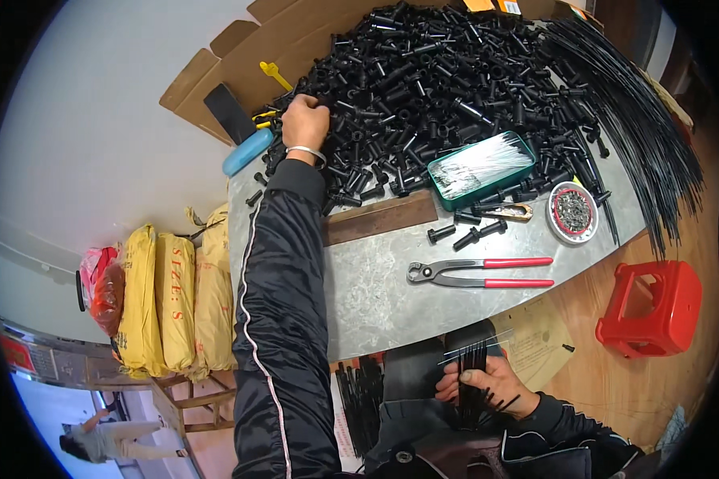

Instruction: Processing and bundling black electrical cables using pliers and wire ties at a workbench.

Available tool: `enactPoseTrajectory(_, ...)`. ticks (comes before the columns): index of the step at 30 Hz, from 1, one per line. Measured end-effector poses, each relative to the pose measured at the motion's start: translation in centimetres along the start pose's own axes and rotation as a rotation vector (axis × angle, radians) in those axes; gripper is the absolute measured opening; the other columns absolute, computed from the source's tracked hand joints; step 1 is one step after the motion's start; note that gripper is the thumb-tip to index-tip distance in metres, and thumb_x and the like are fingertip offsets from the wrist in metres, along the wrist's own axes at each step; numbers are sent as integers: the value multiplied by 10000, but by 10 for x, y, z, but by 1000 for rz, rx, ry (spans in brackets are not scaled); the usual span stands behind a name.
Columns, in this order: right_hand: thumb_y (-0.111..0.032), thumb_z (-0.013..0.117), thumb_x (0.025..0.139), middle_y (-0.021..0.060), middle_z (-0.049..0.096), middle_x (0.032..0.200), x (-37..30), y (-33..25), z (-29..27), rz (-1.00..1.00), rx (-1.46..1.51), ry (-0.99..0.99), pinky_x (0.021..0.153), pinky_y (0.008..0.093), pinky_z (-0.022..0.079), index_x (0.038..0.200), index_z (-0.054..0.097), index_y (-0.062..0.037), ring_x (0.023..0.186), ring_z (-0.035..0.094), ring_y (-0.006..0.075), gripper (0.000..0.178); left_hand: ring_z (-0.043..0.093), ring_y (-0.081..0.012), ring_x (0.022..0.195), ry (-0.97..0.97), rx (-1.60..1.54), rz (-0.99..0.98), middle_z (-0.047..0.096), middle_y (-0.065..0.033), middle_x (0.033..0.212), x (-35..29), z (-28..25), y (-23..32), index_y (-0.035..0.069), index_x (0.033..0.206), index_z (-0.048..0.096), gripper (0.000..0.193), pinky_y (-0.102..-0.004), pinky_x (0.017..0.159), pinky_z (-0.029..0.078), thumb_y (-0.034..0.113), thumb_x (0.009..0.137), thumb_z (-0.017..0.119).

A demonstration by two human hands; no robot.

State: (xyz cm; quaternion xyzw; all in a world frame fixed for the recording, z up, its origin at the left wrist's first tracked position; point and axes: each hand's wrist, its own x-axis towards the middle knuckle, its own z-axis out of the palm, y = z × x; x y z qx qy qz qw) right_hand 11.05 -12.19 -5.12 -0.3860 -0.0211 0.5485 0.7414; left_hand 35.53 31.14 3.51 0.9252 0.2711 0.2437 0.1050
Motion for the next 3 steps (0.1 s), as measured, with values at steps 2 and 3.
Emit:
enactPoseTrajectory(2,-119,543,950,253,642,1069,5,6,-10,16,12,-25,889,441,527,1242,499,65,987,660,350,348,679,-284,729,-197,-851,-274,680,-164,827,3,-4,-4,46,1169,531,354,-384,598,553,112,823,572)
enactPoseTrajectory(3,-149,571,942,257,640,1071,6,9,-14,30,11,-29,899,448,523,1250,498,59,998,658,352,380,679,-284,729,-192,-842,-275,680,-164,827,2,-8,-5,46,1169,531,354,-384,598,553,112,823,572)
